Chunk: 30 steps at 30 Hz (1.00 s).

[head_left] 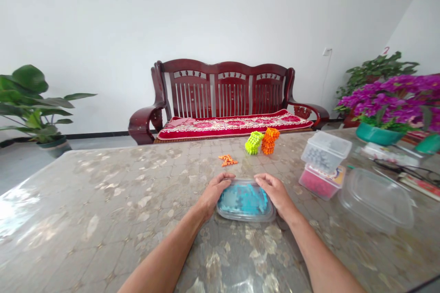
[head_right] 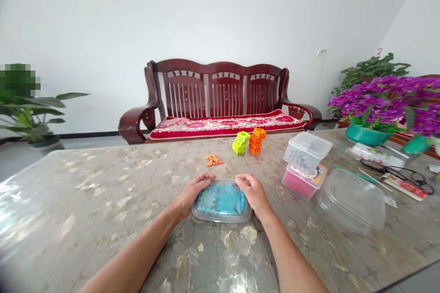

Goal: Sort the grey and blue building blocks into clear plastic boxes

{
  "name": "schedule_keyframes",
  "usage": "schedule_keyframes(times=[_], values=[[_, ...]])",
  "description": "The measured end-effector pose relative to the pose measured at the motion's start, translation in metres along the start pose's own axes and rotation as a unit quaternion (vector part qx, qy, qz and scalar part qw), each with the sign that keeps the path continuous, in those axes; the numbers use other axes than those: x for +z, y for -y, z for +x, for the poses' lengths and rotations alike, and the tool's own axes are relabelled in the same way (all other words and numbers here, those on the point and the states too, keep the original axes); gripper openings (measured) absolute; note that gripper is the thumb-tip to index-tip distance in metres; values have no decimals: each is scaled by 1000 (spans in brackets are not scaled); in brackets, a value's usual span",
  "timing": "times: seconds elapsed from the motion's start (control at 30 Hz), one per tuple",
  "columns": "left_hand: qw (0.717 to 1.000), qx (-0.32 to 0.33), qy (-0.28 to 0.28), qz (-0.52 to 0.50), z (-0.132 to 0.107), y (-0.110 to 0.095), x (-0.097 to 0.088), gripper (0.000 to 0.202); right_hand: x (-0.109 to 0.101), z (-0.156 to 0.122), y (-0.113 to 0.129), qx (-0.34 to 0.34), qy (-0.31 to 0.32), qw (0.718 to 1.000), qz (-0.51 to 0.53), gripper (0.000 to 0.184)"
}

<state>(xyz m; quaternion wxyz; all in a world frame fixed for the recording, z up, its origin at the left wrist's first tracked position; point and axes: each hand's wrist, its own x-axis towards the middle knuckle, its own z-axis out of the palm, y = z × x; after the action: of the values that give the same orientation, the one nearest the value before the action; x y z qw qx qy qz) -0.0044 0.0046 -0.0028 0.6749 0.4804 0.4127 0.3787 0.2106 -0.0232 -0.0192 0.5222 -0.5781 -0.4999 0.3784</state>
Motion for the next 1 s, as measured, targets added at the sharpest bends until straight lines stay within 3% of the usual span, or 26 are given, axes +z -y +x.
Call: schedule_keyframes(times=[0.43,1.0], values=[[995,18,11,99,-2,-7,-4,37,1,1,10,-16,15,993,-117,36],[999,11,-16,28,10,1,-1,23,-1,3,12,-31,-6,992,-125,30]])
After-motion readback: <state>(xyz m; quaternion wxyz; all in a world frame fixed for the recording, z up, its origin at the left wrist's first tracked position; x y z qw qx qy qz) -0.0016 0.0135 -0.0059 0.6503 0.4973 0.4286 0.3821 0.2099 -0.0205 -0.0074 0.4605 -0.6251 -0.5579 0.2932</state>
